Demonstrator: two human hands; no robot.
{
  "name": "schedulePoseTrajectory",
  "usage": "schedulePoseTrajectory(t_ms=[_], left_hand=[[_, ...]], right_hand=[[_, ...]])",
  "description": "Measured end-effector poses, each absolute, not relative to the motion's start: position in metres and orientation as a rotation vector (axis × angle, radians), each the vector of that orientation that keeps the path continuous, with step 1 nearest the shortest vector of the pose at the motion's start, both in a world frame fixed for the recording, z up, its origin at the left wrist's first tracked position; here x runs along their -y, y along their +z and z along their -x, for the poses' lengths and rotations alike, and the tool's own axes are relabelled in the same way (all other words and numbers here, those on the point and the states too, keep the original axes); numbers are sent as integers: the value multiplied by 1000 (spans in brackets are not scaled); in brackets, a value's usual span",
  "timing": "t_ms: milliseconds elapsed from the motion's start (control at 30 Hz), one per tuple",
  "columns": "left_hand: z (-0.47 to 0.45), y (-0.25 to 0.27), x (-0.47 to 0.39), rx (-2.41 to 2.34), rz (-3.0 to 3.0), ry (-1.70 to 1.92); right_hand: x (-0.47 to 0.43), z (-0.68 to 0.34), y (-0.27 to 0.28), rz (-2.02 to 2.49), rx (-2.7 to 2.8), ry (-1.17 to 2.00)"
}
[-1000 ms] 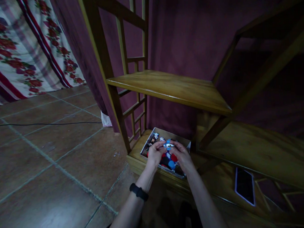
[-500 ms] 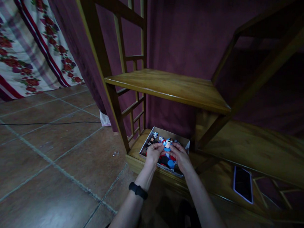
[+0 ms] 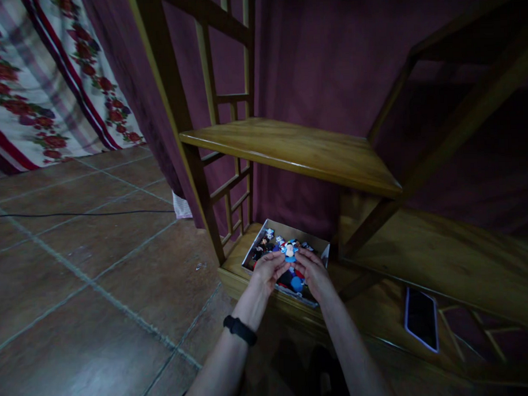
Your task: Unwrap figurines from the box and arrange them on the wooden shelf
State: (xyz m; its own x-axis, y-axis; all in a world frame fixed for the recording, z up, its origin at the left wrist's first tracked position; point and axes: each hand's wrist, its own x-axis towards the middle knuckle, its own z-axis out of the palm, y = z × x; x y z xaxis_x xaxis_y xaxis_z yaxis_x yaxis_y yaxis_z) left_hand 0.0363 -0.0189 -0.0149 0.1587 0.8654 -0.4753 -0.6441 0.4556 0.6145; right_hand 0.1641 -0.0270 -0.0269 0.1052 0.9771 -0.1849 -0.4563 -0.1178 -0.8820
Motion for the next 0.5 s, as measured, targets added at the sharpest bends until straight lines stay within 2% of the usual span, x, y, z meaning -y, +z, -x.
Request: schedulePoseTrajectory(t_ms=[500], left_hand=[[-37, -17, 19, -940, -267, 1112]], right_hand=[[27, -163, -32, 1041, 692, 1389]])
